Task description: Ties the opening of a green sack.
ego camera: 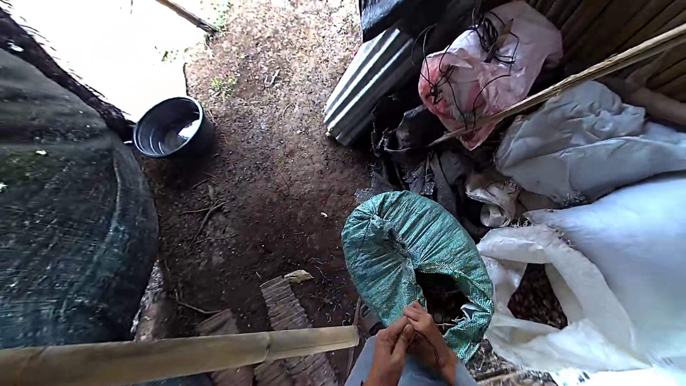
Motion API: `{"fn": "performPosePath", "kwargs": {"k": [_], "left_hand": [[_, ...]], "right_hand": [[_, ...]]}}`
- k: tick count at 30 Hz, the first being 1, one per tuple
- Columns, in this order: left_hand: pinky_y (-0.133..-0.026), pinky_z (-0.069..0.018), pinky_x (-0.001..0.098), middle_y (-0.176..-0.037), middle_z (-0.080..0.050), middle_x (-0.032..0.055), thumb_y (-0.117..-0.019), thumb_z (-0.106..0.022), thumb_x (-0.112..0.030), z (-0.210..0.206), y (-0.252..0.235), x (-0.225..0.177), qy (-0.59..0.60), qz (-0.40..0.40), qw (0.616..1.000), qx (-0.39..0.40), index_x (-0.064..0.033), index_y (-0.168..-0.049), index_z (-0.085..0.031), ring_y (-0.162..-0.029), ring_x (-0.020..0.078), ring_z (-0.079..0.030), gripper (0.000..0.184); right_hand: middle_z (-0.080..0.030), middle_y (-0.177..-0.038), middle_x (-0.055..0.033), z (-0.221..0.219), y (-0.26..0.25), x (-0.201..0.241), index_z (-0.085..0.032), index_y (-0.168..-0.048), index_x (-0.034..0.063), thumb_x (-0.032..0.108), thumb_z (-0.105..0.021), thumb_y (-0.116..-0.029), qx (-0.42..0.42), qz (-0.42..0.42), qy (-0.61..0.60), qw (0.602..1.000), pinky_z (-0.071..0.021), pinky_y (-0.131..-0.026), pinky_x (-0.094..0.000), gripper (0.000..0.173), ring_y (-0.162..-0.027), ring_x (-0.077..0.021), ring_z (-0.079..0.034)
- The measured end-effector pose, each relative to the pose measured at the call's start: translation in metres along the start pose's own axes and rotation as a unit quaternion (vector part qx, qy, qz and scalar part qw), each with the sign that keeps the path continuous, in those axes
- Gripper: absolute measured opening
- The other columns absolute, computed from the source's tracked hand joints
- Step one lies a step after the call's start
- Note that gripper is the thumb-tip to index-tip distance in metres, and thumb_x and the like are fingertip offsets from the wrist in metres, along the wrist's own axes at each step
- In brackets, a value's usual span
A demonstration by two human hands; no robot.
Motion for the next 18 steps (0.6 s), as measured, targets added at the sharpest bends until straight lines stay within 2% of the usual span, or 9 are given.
{"fn": "performPosePath", "kwargs": {"k": [2,5,7,9,11,12,14,16,18], "left_hand": [[-0.07,-0.0492,0.0176,-0.075,-0.06,-0.0081,-0.105,-0.046,-0.01,0.007,0.001,0.004,0.0,0.007,1.0,0.024,-0.0008,-0.091,-0.067,-0.07,-0.0045,-0.055,0.027],[-0.06,-0.0459,0.0186,-0.07,-0.056,-0.012,-0.1075,-0.044,-0.021,0.025,-0.016,0.008,0.093,0.045,0.993,0.064,-0.013,-0.087,-0.064,-0.062,-0.0018,-0.052,0.029],[-0.07,-0.0563,0.029,-0.085,-0.068,-0.0045,-0.1062,-0.045,-0.036,0.04,-0.035,0.003,0.164,0.063,0.983,0.056,-0.0134,-0.097,-0.069,-0.076,0.0081,-0.065,0.034],[-0.081,-0.0605,0.0366,-0.108,-0.07,0.0069,-0.1066,-0.034,-0.036,0.051,-0.057,-0.006,0.094,0.116,0.988,0.047,-0.0043,-0.115,-0.064,-0.094,0.0183,-0.07,0.045],[-0.089,-0.0583,0.0419,-0.112,-0.07,0.0164,-0.1104,-0.041,-0.035,0.048,-0.079,-0.017,-0.098,0.197,0.967,0.133,0.005,-0.128,-0.061,-0.097,0.0229,-0.071,0.048],[-0.085,-0.0588,0.0415,-0.104,-0.072,0.0159,-0.1088,-0.049,-0.037,0.041,-0.089,-0.018,-0.162,0.218,0.944,0.187,0.0053,-0.122,-0.065,-0.088,0.0212,-0.071,0.047],[-0.069,-0.0597,0.0317,-0.088,-0.071,0.0107,-0.1046,-0.061,-0.027,0.03,-0.103,-0.013,-0.213,0.23,0.914,0.257,0.0041,-0.114,-0.068,-0.066,0.0127,-0.067,0.034],[-0.058,-0.0489,0.0243,-0.08,-0.067,0.0052,-0.1029,-0.063,-0.019,0.031,-0.109,-0.005,-0.216,0.229,0.914,0.254,0.0027,-0.11,-0.07,-0.057,0.0061,-0.055,0.024],[-0.059,-0.0437,0.0214,-0.074,-0.064,-0.001,-0.1034,-0.06,-0.016,0.048,-0.11,-0.005,-0.192,0.185,0.94,0.212,0.0005,-0.101,-0.073,-0.059,0.0018,-0.05,0.021]], "right_hand": [[-0.065,-0.072,-0.0108,-0.003,0.001,0.001,-0.068,-0.071,0.0012,0.016,-0.065,-0.0847,0.017,-0.007,0.015,1.0,-0.052,-0.076,-0.0384,0.021,-0.073,-0.024,-0.065],[-0.068,-0.079,-0.0096,-0.007,-0.004,-0.003,-0.072,-0.077,0.003,0.02,-0.066,-0.0838,0.021,-0.008,0.091,0.996,-0.0542,-0.084,-0.0398,0.019,-0.082,-0.0244,-0.068],[-0.068,-0.077,-0.0087,-0.013,-0.006,0.0,-0.07,-0.073,0.0059,0.023,-0.063,-0.0864,-0.012,-0.006,0.161,0.987,-0.0553,-0.079,-0.0432,0.023,-0.078,-0.0256,-0.068],[-0.066,-0.071,-0.009,-0.021,-0.004,0.017,-0.066,-0.068,0.0074,0.021,-0.059,-0.094,-0.019,0.0,0.194,0.981,-0.0552,-0.072,-0.0434,0.031,-0.072,-0.0266,-0.067],[-0.071,-0.074,-0.0108,-0.039,-0.002,0.045,-0.072,-0.075,0.0059,0.013,-0.063,-0.0888,0.02,0.023,0.196,0.98,-0.059,-0.072,-0.0452,0.019,-0.074,-0.0287,-0.071],[-0.072,-0.077,-0.0116,-0.051,0.001,0.06,-0.074,-0.078,0.0047,0.01,-0.067,-0.0868,0.05,0.033,0.188,0.98,-0.0607,-0.073,-0.046,0.013,-0.077,-0.0294,-0.073],[-0.071,-0.073,-0.0085,-0.075,0.004,0.077,-0.071,-0.072,0.0076,0.009,-0.072,-0.0796,0.074,0.071,0.177,0.979,-0.0605,-0.072,-0.0436,0.008,-0.074,-0.0263,-0.072],[-0.07,-0.074,-0.0081,-0.076,0.002,0.079,-0.07,-0.071,0.0085,0.008,-0.074,-0.0769,0.084,0.093,0.182,0.975,-0.0599,-0.073,-0.0446,0.007,-0.075,-0.0263,-0.072],[-0.074,-0.094,-0.012,-0.047,-0.005,0.074,-0.074,-0.087,0.0075,0.005,-0.073,-0.081,0.085,0.051,0.196,0.976,-0.0578,-0.086,-0.0516,0.007,-0.095,-0.0315,-0.072]]}}
Point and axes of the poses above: each hand's wrist, its own y-axis away from the middle knuckle, its own z-axis out of the back of the hand, x = y × z, the point moved 2 cm from there along -y, towards the middle knuckle
